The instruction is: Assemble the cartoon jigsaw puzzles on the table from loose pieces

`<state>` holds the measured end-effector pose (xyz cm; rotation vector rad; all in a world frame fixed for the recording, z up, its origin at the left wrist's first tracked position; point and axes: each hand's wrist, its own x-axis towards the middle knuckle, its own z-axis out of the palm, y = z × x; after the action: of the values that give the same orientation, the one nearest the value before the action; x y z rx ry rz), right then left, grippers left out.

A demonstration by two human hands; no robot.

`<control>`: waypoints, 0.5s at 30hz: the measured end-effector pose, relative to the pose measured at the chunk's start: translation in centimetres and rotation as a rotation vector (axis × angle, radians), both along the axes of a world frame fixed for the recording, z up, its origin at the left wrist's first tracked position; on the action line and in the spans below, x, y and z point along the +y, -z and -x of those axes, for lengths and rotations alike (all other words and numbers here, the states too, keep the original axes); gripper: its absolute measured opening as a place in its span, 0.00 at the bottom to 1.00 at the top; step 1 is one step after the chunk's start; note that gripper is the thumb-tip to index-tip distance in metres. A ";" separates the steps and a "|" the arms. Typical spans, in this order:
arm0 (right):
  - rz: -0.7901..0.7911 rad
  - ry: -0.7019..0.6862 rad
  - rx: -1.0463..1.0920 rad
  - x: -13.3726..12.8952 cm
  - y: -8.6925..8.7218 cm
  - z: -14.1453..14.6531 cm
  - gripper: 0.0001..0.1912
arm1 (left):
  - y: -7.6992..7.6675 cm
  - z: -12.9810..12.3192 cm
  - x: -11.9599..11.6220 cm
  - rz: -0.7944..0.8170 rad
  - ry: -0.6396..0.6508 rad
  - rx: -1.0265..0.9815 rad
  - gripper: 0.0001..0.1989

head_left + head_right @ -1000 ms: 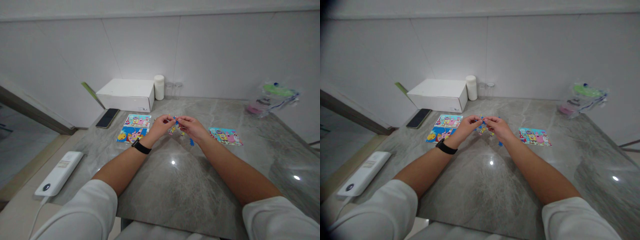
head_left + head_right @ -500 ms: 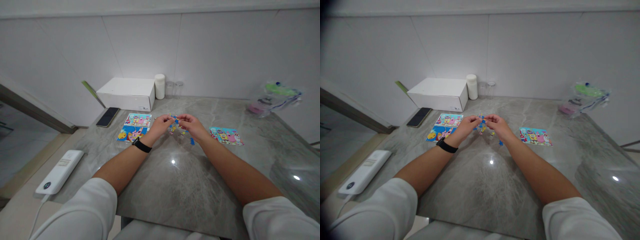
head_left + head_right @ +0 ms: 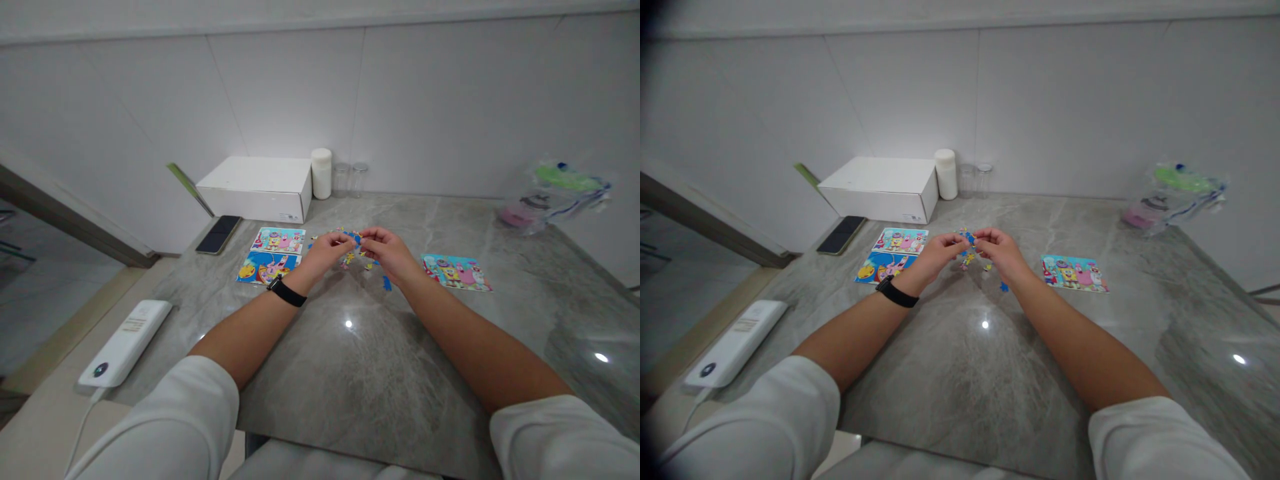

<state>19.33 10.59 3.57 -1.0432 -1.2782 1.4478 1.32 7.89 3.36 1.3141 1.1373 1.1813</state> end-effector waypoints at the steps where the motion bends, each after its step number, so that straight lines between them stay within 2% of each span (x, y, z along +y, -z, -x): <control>1: 0.003 -0.004 0.002 0.0 0.0 0.0 0.21 | 0.0 0.0 0.0 -0.006 -0.008 -0.001 0.17; 8: -0.011 -0.062 -0.111 0.1 0.3 -0.1 0.17 | -0.1 0.6 0.5 0.014 -0.060 0.009 0.14; 15: -0.057 -0.088 -0.183 0.3 0.0 -0.4 0.17 | 0.5 1.3 1.1 -0.019 0.040 0.233 0.14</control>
<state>19.70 10.92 3.54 -1.1132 -1.5043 1.3977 0.06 8.95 2.82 1.5121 1.2611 1.0313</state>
